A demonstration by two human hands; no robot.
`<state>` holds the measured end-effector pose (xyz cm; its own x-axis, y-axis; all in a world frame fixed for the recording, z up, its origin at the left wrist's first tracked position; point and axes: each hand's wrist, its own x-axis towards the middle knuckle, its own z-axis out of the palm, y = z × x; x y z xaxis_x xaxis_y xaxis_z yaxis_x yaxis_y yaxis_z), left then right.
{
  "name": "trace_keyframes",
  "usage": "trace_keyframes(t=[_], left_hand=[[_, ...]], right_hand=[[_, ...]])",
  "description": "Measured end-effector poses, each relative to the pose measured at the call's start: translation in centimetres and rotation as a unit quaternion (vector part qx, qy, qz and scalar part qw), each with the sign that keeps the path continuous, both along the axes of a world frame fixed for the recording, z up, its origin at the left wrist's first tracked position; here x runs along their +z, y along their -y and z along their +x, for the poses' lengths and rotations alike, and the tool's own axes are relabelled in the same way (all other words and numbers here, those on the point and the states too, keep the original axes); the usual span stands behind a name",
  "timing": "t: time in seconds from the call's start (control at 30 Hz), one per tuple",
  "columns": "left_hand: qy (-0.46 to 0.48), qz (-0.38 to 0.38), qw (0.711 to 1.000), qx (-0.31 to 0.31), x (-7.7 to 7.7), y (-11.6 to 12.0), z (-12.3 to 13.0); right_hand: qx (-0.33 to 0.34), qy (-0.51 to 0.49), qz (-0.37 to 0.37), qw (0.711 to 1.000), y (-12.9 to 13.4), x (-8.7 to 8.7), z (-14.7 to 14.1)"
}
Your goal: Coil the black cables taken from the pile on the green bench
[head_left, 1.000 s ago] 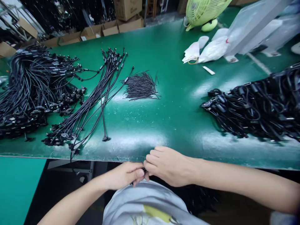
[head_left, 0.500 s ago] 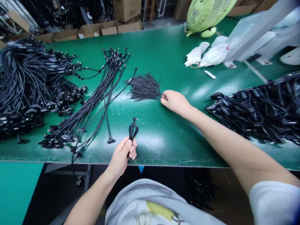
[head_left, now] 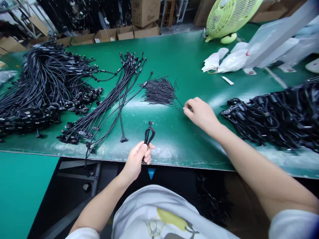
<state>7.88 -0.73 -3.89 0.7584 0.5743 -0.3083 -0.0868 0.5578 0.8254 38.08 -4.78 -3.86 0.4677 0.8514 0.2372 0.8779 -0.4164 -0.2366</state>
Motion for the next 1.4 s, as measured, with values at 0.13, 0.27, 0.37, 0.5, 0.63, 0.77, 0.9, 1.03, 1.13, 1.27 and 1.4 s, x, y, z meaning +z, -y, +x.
trace_keyframes(t=[0.13, 0.27, 0.37, 0.5, 0.63, 0.77, 0.9, 1.03, 1.13, 1.27, 1.4], left_hand=[[0.020, -0.007, 0.999, -0.028, 0.4, 0.9, 0.8], [0.042, -0.016, 0.997, -0.067, 0.7, 1.7, 2.2], [0.040, 0.024, 0.996, -0.082, 0.3, 2.0, 2.7], [-0.028, 0.183, 0.982, -0.045, -0.2, 1.9, 2.3], [-0.099, 0.326, 0.940, -0.028, -0.2, 1.5, 1.8], [-0.121, 0.316, 0.937, -0.090, 0.3, 1.0, 1.3], [-0.075, 0.123, 0.976, -0.163, 0.9, 1.0, 0.7], [-0.049, 0.009, 0.985, -0.166, 1.3, 1.6, 0.4], [-0.060, 0.012, 0.986, -0.153, 0.8, 2.6, 0.6], [-0.082, 0.079, 0.988, -0.101, 0.3, 3.9, 1.1], [-0.017, 0.096, 0.995, -0.007, 0.8, 3.5, 1.7]], right_hand=[[0.002, -0.139, 0.068, 0.988, 3.7, 0.3, -4.1], [0.142, -0.339, 0.077, 0.927, 6.3, 0.7, -10.3], [0.207, -0.335, 0.094, 0.914, 7.4, 0.7, -13.1], [0.234, -0.129, 0.097, 0.959, 7.8, 0.5, -13.9], [0.343, 0.139, 0.102, 0.923, 7.4, 1.4, -13.7], [0.447, 0.246, 0.104, 0.854, 6.9, 3.1, -13.6], [0.480, 0.319, 0.046, 0.816, 6.8, 4.5, -13.9], [0.503, 0.332, 0.004, 0.798, 6.7, 5.2, -14.5], [0.518, 0.374, -0.063, 0.767, 6.6, 4.9, -15.0], [0.489, 0.311, -0.120, 0.806, 5.7, 4.2, -14.8], [0.387, 0.095, -0.080, 0.914, 4.3, 4.3, -14.2]])
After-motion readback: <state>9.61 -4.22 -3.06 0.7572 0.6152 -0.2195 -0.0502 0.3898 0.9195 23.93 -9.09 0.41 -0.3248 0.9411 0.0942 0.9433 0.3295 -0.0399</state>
